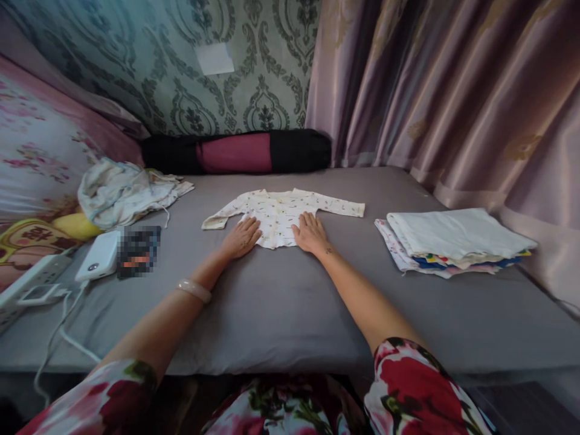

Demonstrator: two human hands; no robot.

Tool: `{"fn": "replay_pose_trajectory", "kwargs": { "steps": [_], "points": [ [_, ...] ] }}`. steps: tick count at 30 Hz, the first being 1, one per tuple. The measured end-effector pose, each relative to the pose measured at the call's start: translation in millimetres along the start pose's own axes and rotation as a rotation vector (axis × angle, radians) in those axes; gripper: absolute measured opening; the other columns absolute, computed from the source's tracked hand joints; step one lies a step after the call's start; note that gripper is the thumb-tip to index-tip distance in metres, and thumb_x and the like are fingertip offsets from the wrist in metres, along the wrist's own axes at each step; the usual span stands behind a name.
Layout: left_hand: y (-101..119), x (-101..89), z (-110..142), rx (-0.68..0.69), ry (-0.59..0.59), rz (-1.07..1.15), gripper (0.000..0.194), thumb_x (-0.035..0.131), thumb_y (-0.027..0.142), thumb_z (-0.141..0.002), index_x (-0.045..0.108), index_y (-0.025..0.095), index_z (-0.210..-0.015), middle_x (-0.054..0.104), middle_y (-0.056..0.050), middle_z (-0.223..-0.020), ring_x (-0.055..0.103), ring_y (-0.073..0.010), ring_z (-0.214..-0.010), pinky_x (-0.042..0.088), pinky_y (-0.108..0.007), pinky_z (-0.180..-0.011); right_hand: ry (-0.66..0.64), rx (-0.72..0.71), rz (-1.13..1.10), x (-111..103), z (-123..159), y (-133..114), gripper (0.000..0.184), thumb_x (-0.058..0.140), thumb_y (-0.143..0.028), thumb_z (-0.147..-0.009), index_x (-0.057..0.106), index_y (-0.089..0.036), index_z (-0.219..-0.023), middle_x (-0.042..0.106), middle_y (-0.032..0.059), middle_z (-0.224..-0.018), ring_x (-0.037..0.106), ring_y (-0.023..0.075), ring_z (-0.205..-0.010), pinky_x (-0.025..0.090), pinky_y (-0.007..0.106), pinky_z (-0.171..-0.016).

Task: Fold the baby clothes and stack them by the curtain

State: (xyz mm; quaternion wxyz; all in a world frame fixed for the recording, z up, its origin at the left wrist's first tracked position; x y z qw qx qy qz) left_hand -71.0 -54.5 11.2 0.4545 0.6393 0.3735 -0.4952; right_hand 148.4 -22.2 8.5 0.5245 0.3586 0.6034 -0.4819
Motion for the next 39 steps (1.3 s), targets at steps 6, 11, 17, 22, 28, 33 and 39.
{"fn": "replay_pose_trajectory", "kwargs": {
  "steps": [6,11,17,22,28,33,39],
  "points": [
    [13.0,-18.0,-0.6,0.011,0.061,0.049,0.033,0.047,0.025,-0.089,0.054,0.019,-0.12,0.052,-0.013,-0.133,0.046,-0.0254,-0.126,0.034,-0.042,-0.106,0.121,-0.154,-0.088,-23.7,10.8,-26.9,0.045,0.045,-0.032,-0.094,0.047,-0.013,-0.134,0.043,0.0146,-0.144,0.035,0.0258,-0.134,0.023,0.041,-0.112],
    [41.6,-19.2,10.8,0.053,0.21,0.208,0.019,0.052,0.023,-0.085,0.061,0.017,-0.1,0.063,-0.009,-0.099,0.057,-0.023,-0.097,0.044,-0.037,-0.089,0.032,-0.406,-0.268,-23.4,28.7,-55.3,0.031,0.065,-0.032,-0.083,0.062,-0.017,-0.11,0.06,0.0094,-0.111,0.054,0.0214,-0.106,0.041,0.031,-0.092],
    [45.4,-12.1,26.2,0.059,0.212,0.314,0.036,0.068,0.048,-0.078,0.06,0.017,-0.096,0.062,-0.008,-0.094,0.055,-0.0236,-0.092,0.045,-0.036,-0.084,0.091,-0.413,-0.443,-14.2,24.2,-45.8,0.015,0.055,-0.023,-0.09,0.068,-0.017,-0.09,0.063,0.0057,-0.092,0.056,0.0157,-0.087,0.041,0.026,-0.082],
    [45.8,-15.0,28.3,0.101,0.201,0.284,0.031,0.072,0.04,-0.076,0.062,0.019,-0.097,0.061,-0.007,-0.101,0.055,-0.0234,-0.095,0.044,-0.036,-0.086,0.104,-0.281,-0.609,-8.0,10.7,-35.3,0.021,0.051,-0.025,-0.09,0.069,-0.017,-0.083,0.067,0.0038,-0.085,0.058,0.015,-0.082,0.04,0.025,-0.077],
    [52.0,-15.0,29.0,0.143,0.198,0.197,0.017,0.062,0.034,-0.085,0.066,0.02,-0.093,0.062,-0.007,-0.098,0.054,-0.0222,-0.092,0.044,-0.035,-0.086,0.127,-0.12,-0.781,-4.6,1.2,-27.1,0.026,0.049,-0.034,-0.087,0.067,-0.016,-0.08,0.065,0.0003,-0.074,0.056,0.0147,-0.073,0.039,0.024,-0.069],
    [61.3,-22.0,29.9,0.15,0.24,0.124,0.027,0.046,0.035,-0.095,0.068,0.02,-0.09,0.062,-0.007,-0.099,0.054,-0.0208,-0.094,0.042,-0.035,-0.087,0.17,-0.101,-0.881,-6.8,1.7,-23.9,0.031,0.048,-0.04,-0.085,0.066,-0.017,-0.075,0.061,-0.0002,-0.07,0.054,0.0153,-0.073,0.04,0.024,-0.067],
    [71.4,-23.6,29.9,0.191,0.214,0.014,0.031,0.041,0.037,-0.097,0.068,0.021,-0.094,0.063,-0.007,-0.097,0.054,-0.0214,-0.095,0.039,-0.036,-0.084,0.152,-0.213,-0.83,-13.0,7.9,-31.7,0.032,0.046,-0.04,-0.087,0.065,-0.017,-0.074,0.062,-0.0001,-0.073,0.054,0.0143,-0.072,0.038,0.024,-0.068]
  ]
}}
Point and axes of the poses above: each hand's wrist, its own z-axis away from the middle knuckle, its own x-axis out of the palm, y = z × x, the point moved 5 cm from there along -z, towards the middle knuckle
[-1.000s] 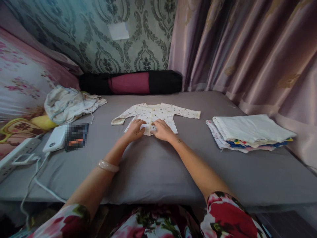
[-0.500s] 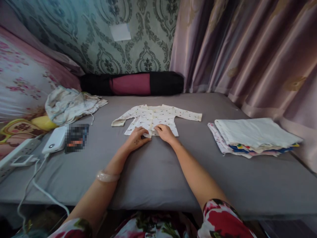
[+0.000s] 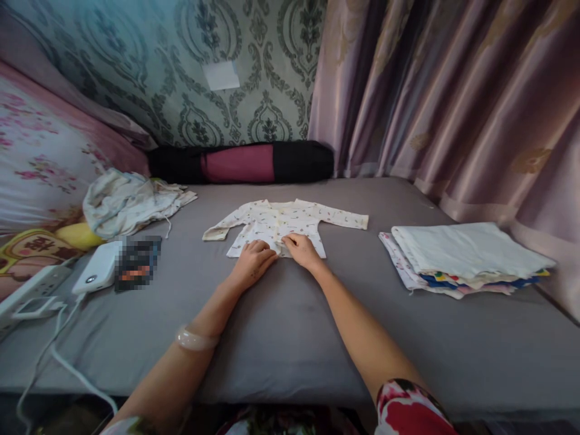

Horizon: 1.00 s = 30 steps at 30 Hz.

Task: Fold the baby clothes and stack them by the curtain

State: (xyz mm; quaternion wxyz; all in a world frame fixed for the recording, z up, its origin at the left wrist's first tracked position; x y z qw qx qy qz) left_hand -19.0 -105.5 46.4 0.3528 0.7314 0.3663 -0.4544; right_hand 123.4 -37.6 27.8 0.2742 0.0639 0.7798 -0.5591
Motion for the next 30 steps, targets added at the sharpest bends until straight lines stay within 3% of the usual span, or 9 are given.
{"fn": "replay_pose_trajectory", "kwargs": {
  "steps": [4,10,13,16,18,21,23,26,30],
  "points": [
    [4.2,1.6,2.0,0.015,-0.057,0.093,0.023,0.048,0.028,-0.093,0.069,0.022,-0.088,0.067,-0.005,-0.093,0.059,-0.0195,-0.092,0.039,-0.034,-0.084,-0.109,-0.041,0.187,7.6,7.7,-10.9,0.038,0.046,-0.04,-0.091,0.063,-0.018,-0.066,0.061,0.0012,-0.071,0.053,0.013,-0.068,0.037,0.023,-0.066],
    [-10.3,-2.5,0.6,-0.167,0.018,0.303,0.019,0.051,0.02,-0.083,0.066,0.019,-0.073,0.069,-0.003,-0.078,0.061,-0.0159,-0.077,0.042,-0.027,-0.072,-0.222,-0.01,0.257,7.7,13.6,-20.3,0.047,0.043,-0.049,-0.093,0.072,-0.019,-0.072,0.066,0.0049,-0.08,0.059,0.016,-0.08,0.039,0.025,-0.075],
    [-43.3,-13.3,-0.5,-0.32,0.145,0.326,0.02,0.048,0.024,-0.085,0.067,0.019,-0.083,0.069,-0.003,-0.08,0.061,-0.016,-0.075,0.044,-0.027,-0.07,-0.328,0.031,0.225,4.2,12.3,-21.4,0.048,0.043,-0.052,-0.092,0.075,-0.019,-0.078,0.066,0.0027,-0.074,0.059,0.0156,-0.073,0.04,0.025,-0.07],
    [-96.8,-30.9,7.1,-0.529,0.265,0.213,0.024,0.052,0.021,-0.079,0.065,0.018,-0.099,0.069,-0.006,-0.089,0.061,-0.0194,-0.085,0.045,-0.03,-0.078,-0.411,0.103,0.187,-1.7,7.7,-16.3,0.049,0.043,-0.053,-0.09,0.076,-0.017,-0.082,0.065,0.0015,-0.066,0.055,0.0133,-0.061,0.037,0.024,-0.06],
    [-137.8,-43.0,19.5,-0.747,0.305,0.104,0.026,0.054,0.024,-0.079,0.063,0.016,-0.102,0.068,-0.009,-0.094,0.06,-0.0228,-0.092,0.045,-0.034,-0.082,-0.401,0.128,0.156,-7.2,1.6,-10.8,0.048,0.045,-0.053,-0.088,0.076,-0.016,-0.082,0.064,0.0014,-0.064,0.052,0.0121,-0.056,0.035,0.023,-0.055],
    [-186.5,-49.5,38.6,-1.04,0.211,0.093,0.036,0.062,0.038,-0.076,0.061,0.014,-0.103,0.066,-0.011,-0.095,0.06,-0.0265,-0.097,0.045,-0.033,-0.079,-0.318,0.126,0.159,-14.1,-11.4,-3.1,0.043,0.047,-0.05,-0.087,0.074,-0.017,-0.079,0.063,0.0001,-0.062,0.047,0.0113,-0.052,0.031,0.024,-0.051],
    [-203.3,-47.1,43.8,-1.115,0.114,0.174,0.04,0.068,0.042,-0.071,0.061,0.015,-0.1,0.066,-0.009,-0.087,0.061,-0.0253,-0.09,0.044,-0.03,-0.071,-0.272,0.12,0.188,-13.7,-21.4,-0.5,0.041,0.046,-0.048,-0.087,0.073,-0.018,-0.08,0.062,-0.0006,-0.062,0.047,0.0119,-0.051,0.031,0.024,-0.051],
    [-209.8,-42.4,39.5,-1.126,0.026,0.294,0.035,0.073,0.038,-0.065,0.062,0.016,-0.09,0.063,-0.003,-0.072,0.06,-0.0221,-0.079,0.041,-0.027,-0.063,-0.186,0.056,0.276,-4.5,-37.1,-4.7,0.033,0.047,-0.038,-0.089,0.072,-0.017,-0.083,0.064,0.0007,-0.067,0.053,0.0143,-0.061,0.036,0.025,-0.058],
    [-203.9,-44.2,19.3,-1.084,-0.042,0.269,0.02,0.069,0.029,-0.068,0.064,0.016,-0.083,0.061,-0.002,-0.067,0.059,-0.0215,-0.077,0.039,-0.027,-0.063,-0.118,-0.079,0.428,22.5,-49.9,-19.6,0.025,0.047,-0.021,-0.089,0.069,-0.015,-0.099,0.067,0.0089,-0.101,0.057,0.0187,-0.097,0.039,0.027,-0.085]
  ]
}}
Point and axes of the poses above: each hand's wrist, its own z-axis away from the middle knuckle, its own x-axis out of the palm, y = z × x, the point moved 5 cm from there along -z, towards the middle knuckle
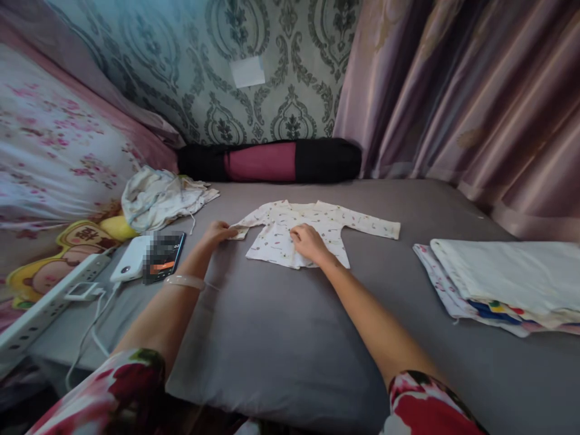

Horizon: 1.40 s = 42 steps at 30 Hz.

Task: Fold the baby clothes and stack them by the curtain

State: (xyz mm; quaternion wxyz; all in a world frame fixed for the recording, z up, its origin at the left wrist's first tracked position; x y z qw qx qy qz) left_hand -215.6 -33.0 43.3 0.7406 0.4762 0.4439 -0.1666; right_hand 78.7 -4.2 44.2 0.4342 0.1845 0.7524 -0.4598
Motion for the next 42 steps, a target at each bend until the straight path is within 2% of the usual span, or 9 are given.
{"fn": "replay_pose_trajectory", "kwargs": {
  "steps": [2,5,7,11,17,22,28,31,42],
  "points": [
    [16.2,-8.5,-0.2,0.118,0.143,-0.134,0.015,0.061,0.025,-0.076,0.065,0.017,-0.088,0.064,-0.007,-0.081,0.059,-0.0239,-0.085,0.04,-0.03,-0.071,-0.029,-0.021,0.069,11.5,-3.0,-10.7,0.028,0.046,-0.021,-0.091,0.064,-0.015,-0.112,0.061,0.0117,-0.118,0.052,0.0206,-0.111,0.035,0.03,-0.095],
    [36.0,-25.7,8.9,0.386,0.501,-0.305,0.026,0.045,0.02,-0.087,0.065,0.019,-0.102,0.061,-0.014,-0.112,0.052,-0.0288,-0.106,0.035,-0.04,-0.088,-0.096,-0.049,0.154,24.3,-1.5,-21.3,0.032,0.044,-0.027,-0.095,0.057,-0.016,-0.122,0.054,0.0118,-0.131,0.046,0.0232,-0.121,0.032,0.034,-0.1],
    [35.8,-27.6,14.7,0.529,0.574,-0.379,0.03,0.039,0.017,-0.089,0.065,0.021,-0.103,0.058,-0.013,-0.119,0.047,-0.03,-0.112,0.029,-0.044,-0.093,-0.136,-0.067,0.2,28.2,1.0,-23.6,0.032,0.044,-0.03,-0.096,0.057,-0.016,-0.122,0.052,0.0119,-0.133,0.044,0.0246,-0.123,0.031,0.036,-0.101],
    [8.4,-15.0,11.5,0.622,0.36,-0.498,0.026,0.044,0.012,-0.083,0.066,0.022,-0.09,0.062,-0.011,-0.111,0.048,-0.0291,-0.108,0.028,-0.044,-0.094,-0.177,-0.096,0.221,26.8,0.1,-20.3,0.028,0.045,-0.032,-0.095,0.061,-0.018,-0.114,0.052,0.0115,-0.133,0.045,0.025,-0.122,0.031,0.037,-0.1],
    [-32.3,-24.1,-24.5,0.122,0.378,-0.298,0.031,0.042,0.017,-0.083,0.062,0.015,-0.107,0.064,-0.016,-0.11,0.056,-0.0284,-0.105,0.041,-0.038,-0.084,-0.12,-0.073,0.176,18.6,-32.7,-12.5,0.029,0.04,-0.021,-0.095,0.061,-0.017,-0.114,0.058,0.0104,-0.125,0.051,0.0221,-0.117,0.035,0.033,-0.097],
    [-29.0,-19.4,-57.8,-0.029,0.198,-0.252,0.027,0.056,0.04,-0.079,0.062,0.016,-0.089,0.069,-0.016,-0.094,0.062,-0.0308,-0.099,0.045,-0.034,-0.076,-0.102,-0.054,0.238,30.8,-71.1,-11.1,0.031,0.038,-0.014,-0.094,0.059,-0.014,-0.116,0.059,0.0134,-0.123,0.052,0.0224,-0.115,0.037,0.031,-0.096],
    [-28.6,-12.7,-78.4,-0.093,0.035,0.021,0.019,0.067,0.033,-0.065,0.056,0.019,-0.069,0.058,-0.002,-0.056,0.062,-0.022,-0.067,0.041,-0.026,-0.057,-0.037,-0.026,0.297,51.8,-110.5,-20.6,0.037,0.04,-0.009,-0.089,0.055,-0.008,-0.123,0.053,0.0189,-0.132,0.042,0.0261,-0.127,0.03,0.036,-0.103],
    [-26.5,-10.0,-80.4,-0.074,-0.025,0.114,0.014,0.066,0.026,-0.062,0.055,0.019,-0.065,0.051,0.003,-0.049,0.054,-0.0156,-0.053,0.036,-0.024,-0.05,0.03,0.053,0.294,49.8,-129.6,-18.4,0.037,0.039,-0.005,-0.087,0.059,-0.009,-0.118,0.058,0.0179,-0.124,0.049,0.0256,-0.118,0.034,0.034,-0.098],
    [-12.4,-18.0,-82.5,0.046,0.112,0.236,0.011,0.048,0.017,-0.064,0.05,0.019,-0.075,0.049,0.003,-0.063,0.052,-0.0123,-0.061,0.035,-0.02,-0.052,0.024,0.034,0.403,36.8,-155.3,11.7,0.033,0.045,-0.003,-0.083,0.067,-0.015,-0.103,0.06,0.015,-0.116,0.047,0.0278,-0.113,0.033,0.038,-0.092]
  ]
}}
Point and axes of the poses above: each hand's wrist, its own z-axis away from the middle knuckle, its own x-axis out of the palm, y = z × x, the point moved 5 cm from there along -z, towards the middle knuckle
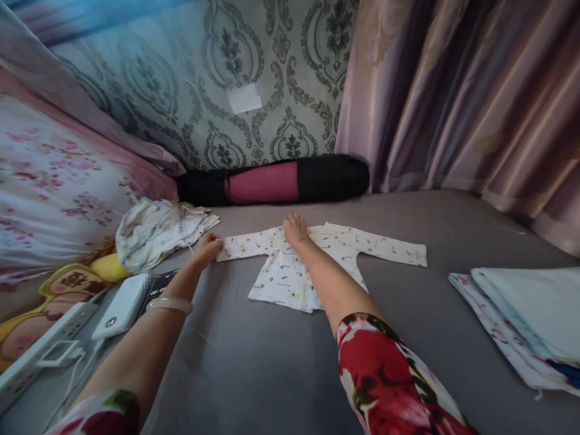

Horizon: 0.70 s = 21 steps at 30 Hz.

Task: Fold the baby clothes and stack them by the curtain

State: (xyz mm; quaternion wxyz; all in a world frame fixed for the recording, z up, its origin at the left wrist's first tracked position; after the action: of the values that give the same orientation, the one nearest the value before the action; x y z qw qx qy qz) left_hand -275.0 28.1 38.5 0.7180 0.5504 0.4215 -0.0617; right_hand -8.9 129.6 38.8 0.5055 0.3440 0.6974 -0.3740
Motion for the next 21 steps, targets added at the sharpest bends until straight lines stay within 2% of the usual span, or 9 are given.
{"fn": "replay_pose_trajectory", "kwargs": {
  "steps": [3,7,12,16,19,21],
  "points": [
    [-1.6,1.2,-3.5,0.018,0.073,0.004,0.017,0.046,0.016,-0.066,0.052,0.019,-0.082,0.052,0.001,-0.067,0.055,-0.0147,-0.066,0.038,-0.022,-0.054,0.088,0.027,0.024,3.4,2.5,0.6,0.033,0.043,-0.003,-0.083,0.065,-0.013,-0.106,0.059,0.0153,-0.114,0.046,0.0274,-0.11,0.034,0.038,-0.09],
    [-7.0,5.8,-3.3,0.034,0.142,-0.154,0.025,0.046,0.012,-0.065,0.055,0.018,-0.087,0.061,-0.005,-0.078,0.061,-0.021,-0.081,0.043,-0.027,-0.064,0.167,0.073,-0.003,5.2,6.7,-1.8,0.037,0.04,-0.003,-0.084,0.063,-0.012,-0.111,0.057,0.0172,-0.115,0.045,0.0283,-0.11,0.034,0.041,-0.091],
    [-6.6,12.8,-0.3,0.147,0.181,-0.282,0.034,0.047,0.009,-0.067,0.058,0.016,-0.099,0.067,-0.012,-0.095,0.062,-0.0262,-0.095,0.046,-0.033,-0.079,0.157,0.097,-0.031,1.9,13.2,-14.7,0.038,0.034,-0.002,-0.086,0.062,-0.011,-0.111,0.056,0.019,-0.117,0.047,0.0288,-0.111,0.035,0.041,-0.091],
    [-7.5,18.8,-2.5,0.201,0.212,-0.328,0.027,0.043,0.013,-0.078,0.059,0.011,-0.1,0.065,-0.018,-0.099,0.061,-0.029,-0.1,0.045,-0.037,-0.086,0.088,0.093,-0.101,12.2,21.7,-30.8,0.035,0.036,-0.019,-0.094,0.058,-0.008,-0.118,0.057,0.0199,-0.122,0.046,0.029,-0.118,0.03,0.041,-0.1],
    [-9.7,21.9,-3.7,0.221,0.226,-0.334,0.026,0.04,0.016,-0.083,0.06,0.01,-0.1,0.065,-0.019,-0.101,0.06,-0.0289,-0.102,0.044,-0.038,-0.09,0.071,0.138,-0.104,22.5,27.2,-35.5,0.053,0.032,-0.037,-0.098,0.047,-0.001,-0.133,0.044,0.0223,-0.142,0.032,0.0319,-0.134,0.018,0.043,-0.11],
    [-10.9,22.2,-2.9,0.226,0.244,-0.33,0.028,0.039,0.016,-0.084,0.06,0.01,-0.101,0.065,-0.017,-0.102,0.059,-0.0281,-0.105,0.043,-0.038,-0.093,0.037,0.158,-0.099,28.5,28.8,-35.8,0.06,0.029,-0.042,-0.098,0.04,0.001,-0.139,0.034,0.0217,-0.149,0.024,0.0326,-0.139,0.012,0.044,-0.112]
  ]
}}
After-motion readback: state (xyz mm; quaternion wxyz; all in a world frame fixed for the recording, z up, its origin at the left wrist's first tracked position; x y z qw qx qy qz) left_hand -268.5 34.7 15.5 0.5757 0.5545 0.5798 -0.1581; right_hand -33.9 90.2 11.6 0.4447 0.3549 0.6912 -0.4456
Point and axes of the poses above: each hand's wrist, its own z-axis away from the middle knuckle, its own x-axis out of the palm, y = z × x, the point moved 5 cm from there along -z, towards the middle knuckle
